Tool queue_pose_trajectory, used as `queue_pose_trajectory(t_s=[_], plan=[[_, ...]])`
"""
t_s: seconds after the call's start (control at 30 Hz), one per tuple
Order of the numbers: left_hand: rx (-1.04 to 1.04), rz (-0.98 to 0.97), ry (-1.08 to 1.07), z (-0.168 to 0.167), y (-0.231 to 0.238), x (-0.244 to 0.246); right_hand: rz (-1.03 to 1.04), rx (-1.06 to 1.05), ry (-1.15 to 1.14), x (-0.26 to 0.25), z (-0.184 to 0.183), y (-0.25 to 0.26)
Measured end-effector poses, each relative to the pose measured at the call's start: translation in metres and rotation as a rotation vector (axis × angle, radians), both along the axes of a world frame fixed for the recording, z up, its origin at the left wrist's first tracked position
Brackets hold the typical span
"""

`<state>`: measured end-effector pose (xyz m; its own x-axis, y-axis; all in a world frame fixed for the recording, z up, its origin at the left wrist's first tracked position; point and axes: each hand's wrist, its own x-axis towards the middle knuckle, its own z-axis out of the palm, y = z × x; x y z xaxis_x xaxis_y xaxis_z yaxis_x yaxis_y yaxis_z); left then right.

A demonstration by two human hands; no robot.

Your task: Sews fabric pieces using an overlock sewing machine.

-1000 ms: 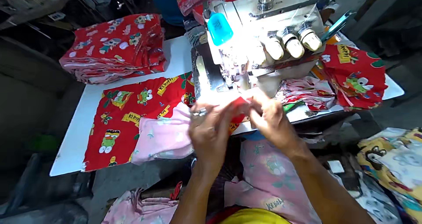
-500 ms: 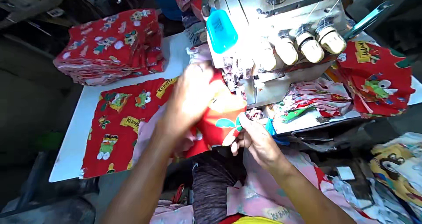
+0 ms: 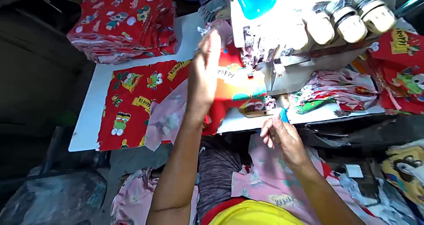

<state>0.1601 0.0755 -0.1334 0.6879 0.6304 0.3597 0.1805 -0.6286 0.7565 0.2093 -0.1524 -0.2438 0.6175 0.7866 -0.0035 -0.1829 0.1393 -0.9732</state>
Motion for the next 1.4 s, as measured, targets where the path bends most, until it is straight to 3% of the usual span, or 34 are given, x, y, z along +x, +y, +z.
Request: queue_pose_trajectory(t_s=[0.1,0.23,0.43,0.53,0.6,0.7,0.83,1.03,1.13,1.2,1.27,1.4], plan=[[0.052,0.007,-0.143,0.003,0.017,-0.051,0.053,-0.054,-0.064,-0.009,-0.016,-0.021],[0.097,0.027,-0.044,-0.009,0.013,-0.098,0.070,-0.111,-0.072,-0.015,-0.021,-0.030],[-0.052,-0.088,0.151,-0.028,0.023,-0.104,0.188,-0.066,-0.130,-0.029,-0.007,-0.010],[-0.008,-0.131,0.188,-0.027,0.031,-0.104,0.257,-0.066,-0.142,-0.038,-0.007,-0.008],[-0.014,-0.179,0.175,-0.019,0.034,-0.108,0.284,-0.080,-0.148,-0.041,-0.009,-0.012],[-0.199,-0.169,0.112,0.007,0.022,-0.114,0.298,-0.085,-0.181,-0.040,-0.006,-0.016],[-0.425,-0.267,0.003,0.042,-0.018,-0.102,0.211,0.045,-0.279,-0.034,0.023,-0.007],[-0.215,-0.521,0.124,0.055,-0.064,-0.071,-0.119,0.106,-0.358,-0.023,0.069,0.014],[0.298,-0.435,0.245,0.046,-0.063,-0.061,-0.241,0.070,-0.307,-0.017,0.064,0.017],[0.532,-0.365,0.257,0.039,-0.058,-0.056,-0.246,0.085,-0.278,-0.015,0.056,0.014],[0.590,-0.320,0.248,0.034,-0.050,-0.050,-0.244,0.091,-0.246,-0.014,0.051,0.011],[0.465,-0.408,0.181,0.027,-0.034,-0.044,-0.247,0.110,-0.161,-0.016,0.048,0.007]])
